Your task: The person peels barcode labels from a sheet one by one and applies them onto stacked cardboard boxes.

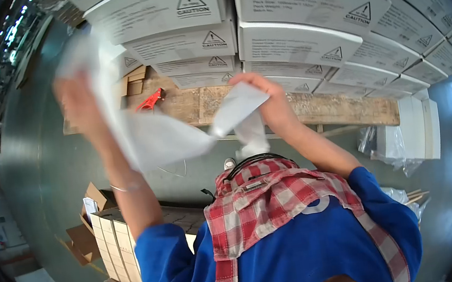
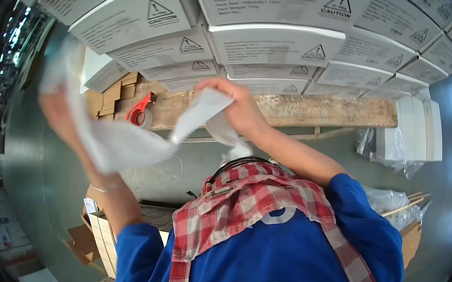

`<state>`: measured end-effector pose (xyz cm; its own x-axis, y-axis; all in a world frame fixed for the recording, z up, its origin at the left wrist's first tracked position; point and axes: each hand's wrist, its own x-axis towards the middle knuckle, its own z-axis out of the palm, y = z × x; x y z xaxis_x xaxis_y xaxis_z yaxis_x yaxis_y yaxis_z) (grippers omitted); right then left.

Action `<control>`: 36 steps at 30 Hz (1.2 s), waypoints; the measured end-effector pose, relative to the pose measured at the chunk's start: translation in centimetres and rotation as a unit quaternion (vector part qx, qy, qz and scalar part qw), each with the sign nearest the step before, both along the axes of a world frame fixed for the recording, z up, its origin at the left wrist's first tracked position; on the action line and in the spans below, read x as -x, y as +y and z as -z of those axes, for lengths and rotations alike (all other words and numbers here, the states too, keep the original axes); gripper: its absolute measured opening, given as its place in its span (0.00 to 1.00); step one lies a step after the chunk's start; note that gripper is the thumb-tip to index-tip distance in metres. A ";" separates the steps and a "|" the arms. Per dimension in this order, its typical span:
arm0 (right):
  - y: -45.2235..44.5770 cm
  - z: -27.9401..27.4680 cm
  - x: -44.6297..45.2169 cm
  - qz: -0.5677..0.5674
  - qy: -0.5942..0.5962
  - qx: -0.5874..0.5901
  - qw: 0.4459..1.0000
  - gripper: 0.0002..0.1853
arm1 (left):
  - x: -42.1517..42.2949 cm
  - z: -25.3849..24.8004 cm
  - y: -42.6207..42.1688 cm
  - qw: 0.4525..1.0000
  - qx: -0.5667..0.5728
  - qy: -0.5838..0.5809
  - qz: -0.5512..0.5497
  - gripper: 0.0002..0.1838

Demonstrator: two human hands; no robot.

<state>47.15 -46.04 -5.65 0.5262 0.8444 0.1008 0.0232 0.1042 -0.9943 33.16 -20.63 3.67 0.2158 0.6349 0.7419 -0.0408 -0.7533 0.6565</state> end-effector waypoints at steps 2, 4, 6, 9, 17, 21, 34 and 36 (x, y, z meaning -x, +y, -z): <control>0.4 1.0 -0.7 0.031 0.206 -0.144 0.967 0.16 | 0.1 11.2 -4.7 0.957 0.184 0.218 0.060 0.19; 0.9 2.3 0.1 0.071 0.300 -0.216 0.926 0.13 | -1.7 16.6 -12.5 0.852 0.264 0.074 0.447 0.33; 1.7 3.6 1.6 0.071 0.334 -0.138 0.930 0.19 | -2.2 16.6 -17.0 0.825 0.355 0.087 0.431 0.31; -0.4 3.4 0.2 0.028 0.189 -0.081 0.978 0.20 | -0.9 21.5 -17.1 0.716 0.557 0.136 0.399 0.16; -4.6 11.3 -0.7 -0.202 0.327 0.047 0.922 0.29 | -1.5 17.5 -11.4 0.791 0.557 -0.139 0.213 0.07; -3.6 11.5 3.6 -0.304 0.577 -0.048 0.757 0.27 | 0.4 17.3 -14.1 0.993 -0.009 0.104 0.061 0.06; 11.2 11.8 12.2 -0.175 -0.298 0.027 0.938 0.18 | 14.6 22.4 -17.9 0.862 0.475 -0.082 0.159 0.44; 13.3 11.7 17.9 -0.314 -0.104 -0.067 0.941 0.17 | 15.4 22.1 -16.3 0.925 0.372 -0.072 -0.033 0.44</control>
<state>29.28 -32.73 -17.32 -0.1152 0.9546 0.2748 0.1081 0.2870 -0.9518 17.77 -36.92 -18.48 0.0914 0.9894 0.1130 -0.1388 -0.0997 0.9853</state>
